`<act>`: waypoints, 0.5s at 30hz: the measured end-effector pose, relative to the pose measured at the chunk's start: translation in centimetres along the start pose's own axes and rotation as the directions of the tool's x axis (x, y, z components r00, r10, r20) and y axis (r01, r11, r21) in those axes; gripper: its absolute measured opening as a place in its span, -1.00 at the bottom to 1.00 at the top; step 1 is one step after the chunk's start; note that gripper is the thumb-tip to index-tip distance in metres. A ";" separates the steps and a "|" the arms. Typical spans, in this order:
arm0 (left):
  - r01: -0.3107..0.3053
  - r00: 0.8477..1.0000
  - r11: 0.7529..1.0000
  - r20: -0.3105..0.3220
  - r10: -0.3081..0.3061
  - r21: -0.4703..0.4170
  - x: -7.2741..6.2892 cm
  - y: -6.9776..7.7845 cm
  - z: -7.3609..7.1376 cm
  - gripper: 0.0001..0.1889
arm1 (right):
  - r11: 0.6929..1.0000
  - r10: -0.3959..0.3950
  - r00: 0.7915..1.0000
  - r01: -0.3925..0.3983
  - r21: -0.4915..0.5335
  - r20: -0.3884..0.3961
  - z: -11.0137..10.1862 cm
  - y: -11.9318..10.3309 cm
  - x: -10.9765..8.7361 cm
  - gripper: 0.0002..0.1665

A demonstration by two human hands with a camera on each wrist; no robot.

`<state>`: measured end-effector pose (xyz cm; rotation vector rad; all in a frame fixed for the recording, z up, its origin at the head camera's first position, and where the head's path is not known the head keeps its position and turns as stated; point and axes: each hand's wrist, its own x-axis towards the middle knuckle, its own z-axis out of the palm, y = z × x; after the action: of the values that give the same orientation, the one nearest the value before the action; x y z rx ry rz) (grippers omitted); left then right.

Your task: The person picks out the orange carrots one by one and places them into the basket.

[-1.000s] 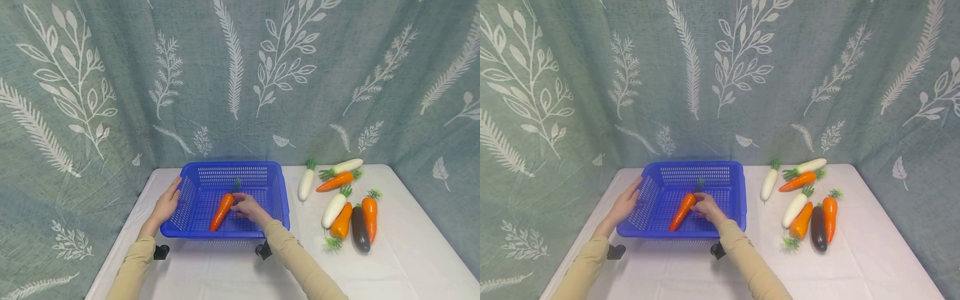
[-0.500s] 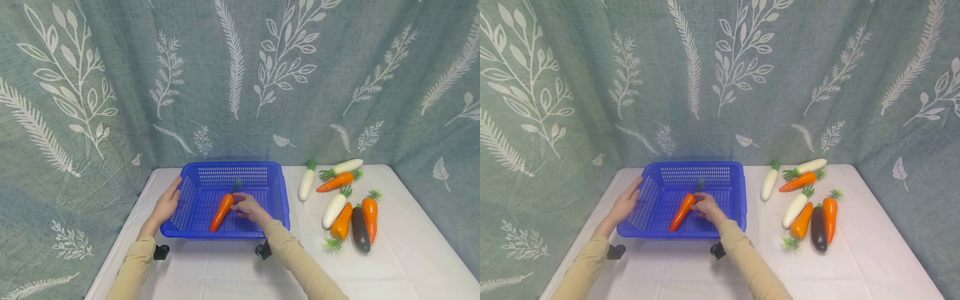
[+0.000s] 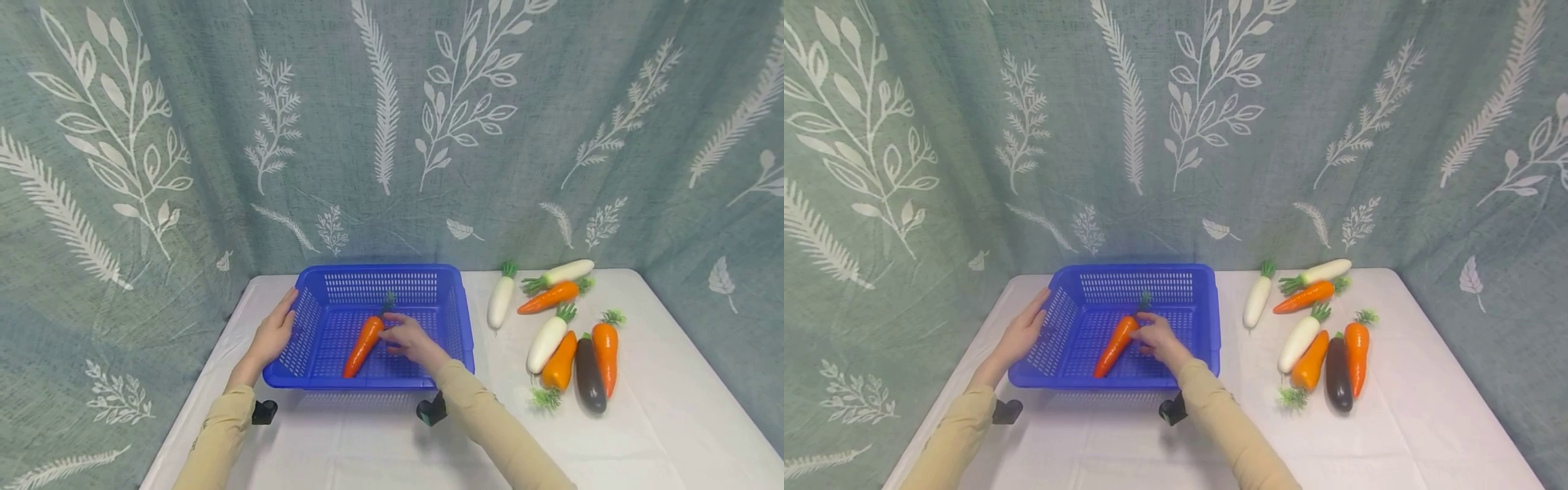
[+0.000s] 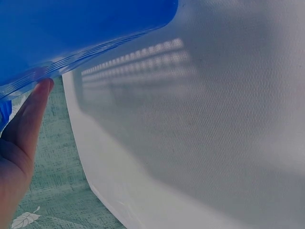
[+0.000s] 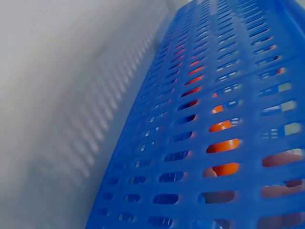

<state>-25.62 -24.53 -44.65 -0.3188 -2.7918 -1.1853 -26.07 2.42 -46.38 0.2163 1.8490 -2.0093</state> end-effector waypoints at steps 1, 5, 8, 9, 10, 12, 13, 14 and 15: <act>-0.001 1.000 1.000 -0.001 0.001 0.000 0.0 0.0 0.0 -0.51 | 1.000 0.000 1.000 0.000 0.005 0.000 0.0 0.0 -0.1 -0.36; -0.003 1.000 1.000 -0.003 0.003 0.002 0.0 0.0 0.0 -0.50 | 1.000 0.003 1.000 -0.003 0.021 -0.012 0.1 -0.3 -0.3 -0.37; 0.000 1.000 1.000 -0.003 0.000 0.001 -0.1 0.0 0.0 -0.50 | 0.999 0.000 1.000 0.001 0.036 -0.023 0.1 -0.3 -0.3 -0.38; 0.002 1.000 1.000 -0.002 -0.002 0.000 -0.1 0.0 0.0 -0.50 | 0.999 0.000 1.000 0.001 0.043 -0.027 0.1 -0.4 -0.4 -0.38; 0.004 1.000 1.000 -0.001 -0.004 0.000 -0.1 0.1 0.0 -0.50 | 0.999 0.001 1.000 0.000 0.048 -0.031 0.1 -0.4 -0.4 -0.38; 0.004 1.000 1.000 -0.003 -0.004 0.003 -0.1 0.1 0.0 -0.50 | 0.998 0.002 0.999 0.000 0.056 -0.034 0.1 -0.5 -0.4 -0.38; 0.003 1.000 1.000 -0.004 -0.003 0.005 -0.1 0.0 0.0 -0.50 | 0.998 0.004 0.999 -0.001 0.060 -0.034 0.1 -0.6 -0.4 -0.37; 0.003 1.000 1.000 -0.005 -0.003 0.007 0.0 0.0 0.0 -0.50 | 0.998 0.005 0.999 -0.003 0.063 -0.034 0.1 -0.7 -0.4 -0.37; 0.001 1.000 1.000 -0.007 -0.001 0.010 0.0 0.0 0.0 -0.50 | 0.998 0.005 0.999 -0.003 0.065 -0.033 0.1 -0.8 -0.5 -0.37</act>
<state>-25.62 -24.57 -44.63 -0.3116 -2.7911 -1.1703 -25.92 2.40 -45.44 0.2734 1.8030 -2.0766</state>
